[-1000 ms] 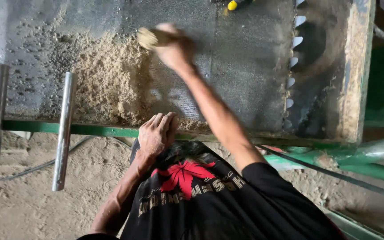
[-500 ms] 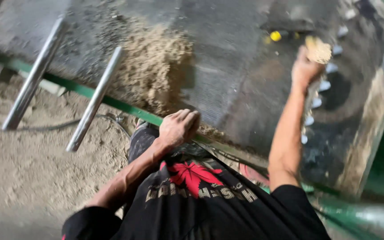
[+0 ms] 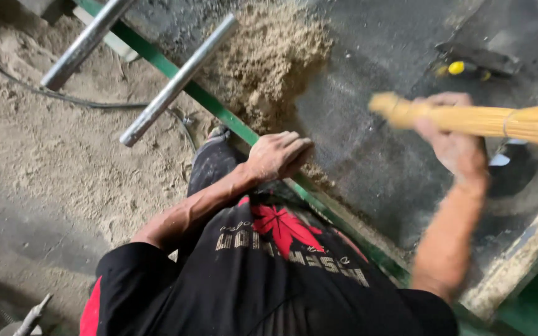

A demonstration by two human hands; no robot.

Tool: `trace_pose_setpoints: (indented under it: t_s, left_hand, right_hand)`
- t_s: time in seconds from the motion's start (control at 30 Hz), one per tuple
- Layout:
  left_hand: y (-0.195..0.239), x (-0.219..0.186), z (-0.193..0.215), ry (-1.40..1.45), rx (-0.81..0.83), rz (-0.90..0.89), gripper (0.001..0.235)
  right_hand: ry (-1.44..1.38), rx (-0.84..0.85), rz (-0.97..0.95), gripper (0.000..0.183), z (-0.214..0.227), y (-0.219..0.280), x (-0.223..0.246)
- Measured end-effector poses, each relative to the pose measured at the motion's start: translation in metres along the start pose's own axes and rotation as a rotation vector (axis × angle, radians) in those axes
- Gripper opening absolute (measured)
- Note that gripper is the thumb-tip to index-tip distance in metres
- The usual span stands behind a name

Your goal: Sweeping dust and debris off a conveyor belt with a hand broom.

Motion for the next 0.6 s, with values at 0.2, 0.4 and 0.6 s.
trace_pose_setpoints:
  t_s: [0.2,0.4,0.6]
  left_hand:
    - [0.001,0.006,0.006,-0.028,0.031,-0.017,0.041]
    - [0.004,-0.001,-0.003,-0.13,-0.065,0.022,0.03]
    - [0.02,0.013,-0.021,-0.169,-0.258,0.178,0.015]
  right_hand:
    - [0.726,0.67,-0.348,0.042,0.035,0.025,-0.016]
    - [0.392,1.091,-0.506,0.046,-0.003,0.058,-0.08]
    - [0.357,1.299,-0.269,0.035,-0.074,0.031,-0.085]
Point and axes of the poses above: each hand's wrist, its own y-axis away from the middle knuckle, its own z-axis out of the back of the hand, x = y × z, the point moved 2 cm from there along -y, towards the middle knuckle, and after that the axes turned 11 degrees about -x, right-handed, at the moved point
